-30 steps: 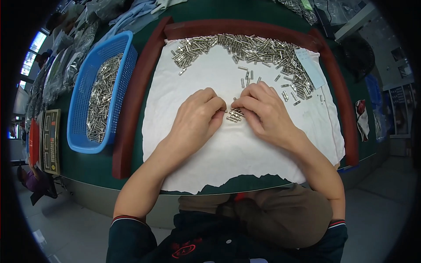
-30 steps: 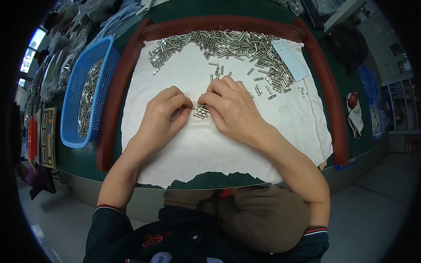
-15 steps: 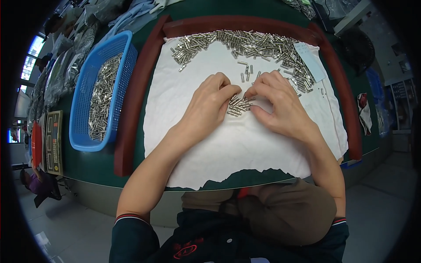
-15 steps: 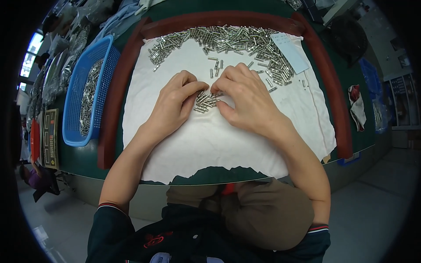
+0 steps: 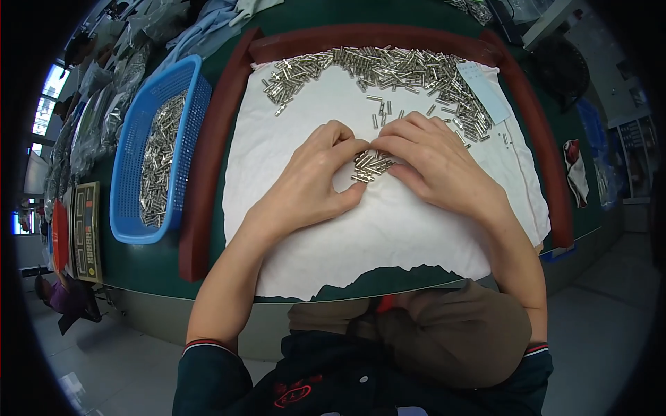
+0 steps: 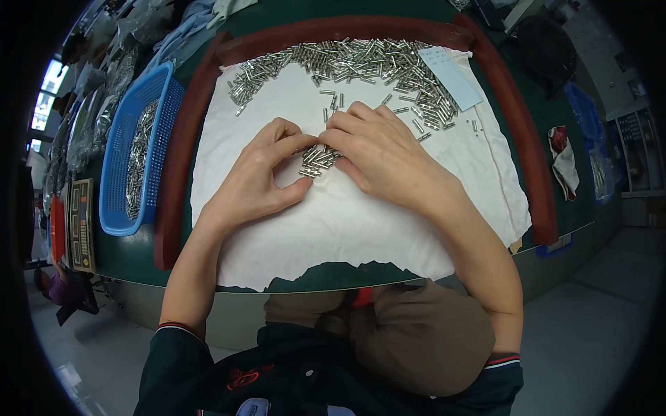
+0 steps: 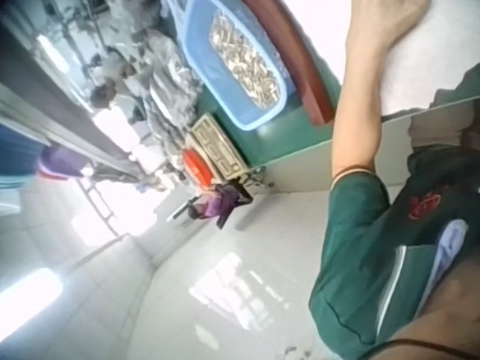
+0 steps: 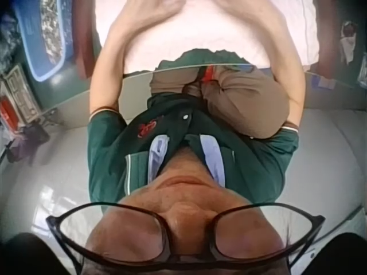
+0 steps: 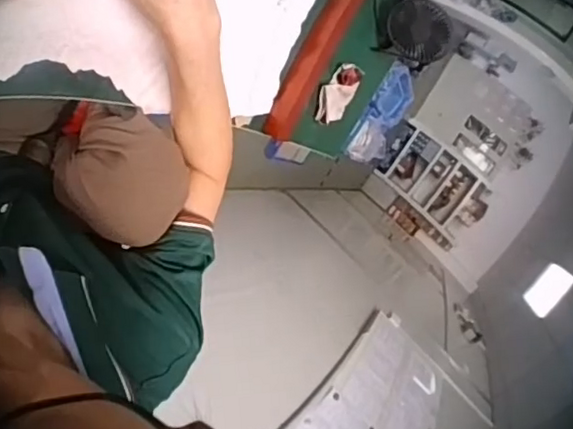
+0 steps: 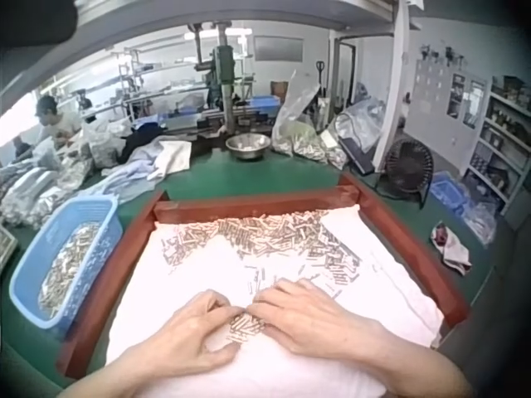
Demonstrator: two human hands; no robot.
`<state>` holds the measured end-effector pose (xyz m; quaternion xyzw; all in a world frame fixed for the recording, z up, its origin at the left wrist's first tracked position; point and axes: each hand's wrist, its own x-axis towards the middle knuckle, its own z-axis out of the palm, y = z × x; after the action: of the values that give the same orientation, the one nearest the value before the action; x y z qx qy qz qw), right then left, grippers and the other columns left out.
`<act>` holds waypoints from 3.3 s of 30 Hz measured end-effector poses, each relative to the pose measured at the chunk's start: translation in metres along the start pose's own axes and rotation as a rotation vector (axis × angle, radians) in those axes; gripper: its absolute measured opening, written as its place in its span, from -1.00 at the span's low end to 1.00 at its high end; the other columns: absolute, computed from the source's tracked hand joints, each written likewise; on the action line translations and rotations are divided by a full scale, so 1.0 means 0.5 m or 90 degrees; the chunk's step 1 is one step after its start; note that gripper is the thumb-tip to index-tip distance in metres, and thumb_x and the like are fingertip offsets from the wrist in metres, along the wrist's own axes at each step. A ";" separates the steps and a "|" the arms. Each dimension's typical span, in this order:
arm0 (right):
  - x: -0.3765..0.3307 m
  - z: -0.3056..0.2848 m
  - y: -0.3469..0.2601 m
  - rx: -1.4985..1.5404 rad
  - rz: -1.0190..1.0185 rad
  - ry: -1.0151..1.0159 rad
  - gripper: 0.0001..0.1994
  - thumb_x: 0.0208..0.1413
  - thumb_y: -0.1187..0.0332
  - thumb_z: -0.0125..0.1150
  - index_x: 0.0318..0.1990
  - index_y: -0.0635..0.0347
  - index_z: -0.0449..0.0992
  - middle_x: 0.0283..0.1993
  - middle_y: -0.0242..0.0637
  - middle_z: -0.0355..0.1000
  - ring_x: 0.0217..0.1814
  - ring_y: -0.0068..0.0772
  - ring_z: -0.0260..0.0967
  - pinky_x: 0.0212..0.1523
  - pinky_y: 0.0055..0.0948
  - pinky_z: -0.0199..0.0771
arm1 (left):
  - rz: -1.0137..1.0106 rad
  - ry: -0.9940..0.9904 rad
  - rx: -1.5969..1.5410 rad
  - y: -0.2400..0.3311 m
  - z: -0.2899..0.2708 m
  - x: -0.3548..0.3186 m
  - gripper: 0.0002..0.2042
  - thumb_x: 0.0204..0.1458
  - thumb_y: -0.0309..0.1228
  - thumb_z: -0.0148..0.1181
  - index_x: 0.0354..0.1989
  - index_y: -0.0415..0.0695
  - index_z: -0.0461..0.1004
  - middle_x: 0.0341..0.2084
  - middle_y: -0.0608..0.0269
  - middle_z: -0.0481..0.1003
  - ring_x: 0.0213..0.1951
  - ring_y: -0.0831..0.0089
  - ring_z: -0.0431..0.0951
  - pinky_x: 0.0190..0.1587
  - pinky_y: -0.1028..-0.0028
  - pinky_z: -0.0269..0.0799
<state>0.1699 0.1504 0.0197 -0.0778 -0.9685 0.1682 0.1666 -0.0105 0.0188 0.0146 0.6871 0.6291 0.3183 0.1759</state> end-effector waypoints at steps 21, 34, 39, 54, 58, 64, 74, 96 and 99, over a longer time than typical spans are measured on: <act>0.001 0.001 -0.001 -0.020 0.021 -0.006 -0.82 -0.07 0.43 0.30 -0.26 0.19 0.54 -0.28 -0.27 0.34 -0.19 -0.22 0.36 -0.18 -0.26 0.35 | 0.026 0.076 0.024 -0.001 0.038 -0.002 -0.65 -0.16 -0.45 0.29 -0.14 -0.29 0.52 -0.26 0.11 0.39 -0.28 0.29 0.43 -0.26 0.39 0.42; -0.013 -0.023 -0.036 0.057 0.048 -0.119 -0.87 -0.09 0.42 0.31 -0.41 0.22 0.48 -0.41 -0.24 0.39 -0.29 -0.17 0.43 -0.27 -0.22 0.45 | 0.012 0.078 0.022 -0.008 0.035 -0.005 -0.73 -0.09 -0.50 0.29 -0.17 -0.25 0.55 -0.27 0.12 0.39 -0.27 0.29 0.47 -0.24 0.39 0.44; -0.009 0.014 -0.058 0.045 -0.038 -0.022 -0.85 -0.11 0.42 0.34 -0.42 0.23 0.48 -0.40 -0.24 0.40 -0.29 -0.19 0.43 -0.27 -0.24 0.44 | 0.006 0.071 -0.014 -0.004 0.039 -0.001 -0.76 -0.05 -0.55 0.27 -0.16 -0.26 0.55 -0.25 0.13 0.41 -0.27 0.27 0.49 -0.24 0.40 0.45; -0.009 0.010 -0.015 0.052 0.019 0.021 -0.91 -0.11 0.51 0.27 -0.41 0.21 0.49 -0.41 -0.28 0.37 -0.31 -0.20 0.37 -0.32 -0.27 0.37 | -0.084 0.030 -0.015 0.004 -0.004 -0.017 -0.88 -0.06 -0.54 0.22 -0.36 -0.31 0.48 -0.41 0.13 0.46 -0.35 0.32 0.52 -0.27 0.42 0.43; -0.008 0.010 -0.016 0.053 0.020 0.007 -0.92 -0.10 0.51 0.27 -0.43 0.22 0.47 -0.42 -0.26 0.36 -0.33 -0.19 0.37 -0.33 -0.26 0.37 | -0.069 0.044 -0.023 -0.010 0.002 -0.019 -0.89 -0.06 -0.53 0.23 -0.38 -0.31 0.48 -0.39 0.12 0.46 -0.38 0.32 0.50 -0.29 0.41 0.43; -0.012 0.017 -0.023 0.081 0.014 0.031 -0.91 -0.08 0.51 0.25 -0.45 0.25 0.44 -0.46 -0.23 0.35 -0.35 -0.18 0.36 -0.36 -0.27 0.36 | -0.120 -0.011 0.045 -0.006 -0.033 -0.012 -0.92 -0.08 -0.56 0.20 -0.42 -0.30 0.47 -0.47 0.13 0.47 -0.43 0.32 0.49 -0.33 0.42 0.41; -0.005 0.008 -0.029 0.126 0.051 -0.046 -0.94 -0.13 0.53 0.24 -0.50 0.28 0.46 -0.49 -0.21 0.42 -0.40 -0.20 0.42 -0.36 -0.34 0.44 | -0.012 0.198 0.059 -0.062 0.022 0.026 -0.92 -0.11 -0.59 0.19 -0.40 -0.25 0.48 -0.47 0.08 0.42 -0.36 0.13 0.47 -0.29 0.24 0.38; -0.007 0.002 -0.029 0.225 0.063 -0.096 -0.94 -0.12 0.47 0.19 -0.52 0.26 0.48 -0.46 -0.19 0.45 -0.33 -0.11 0.42 -0.29 -0.21 0.41 | -0.088 -0.103 -0.076 0.021 -0.031 -0.025 -0.82 -0.16 -0.51 0.21 -0.35 -0.31 0.45 -0.44 0.11 0.44 -0.41 0.29 0.45 -0.29 0.39 0.42; -0.007 -0.005 -0.023 0.209 0.097 -0.035 -0.93 -0.09 0.47 0.19 -0.51 0.28 0.49 -0.48 -0.18 0.45 -0.36 -0.11 0.43 -0.31 -0.21 0.41 | -0.065 -0.100 -0.063 0.021 -0.027 -0.027 -0.83 -0.15 -0.52 0.20 -0.35 -0.30 0.46 -0.45 0.10 0.43 -0.42 0.30 0.45 -0.30 0.40 0.41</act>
<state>0.1728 0.1394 0.0248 -0.1178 -0.9236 0.3380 0.1372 -0.0115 0.0017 0.0284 0.6672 0.6313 0.2847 0.2741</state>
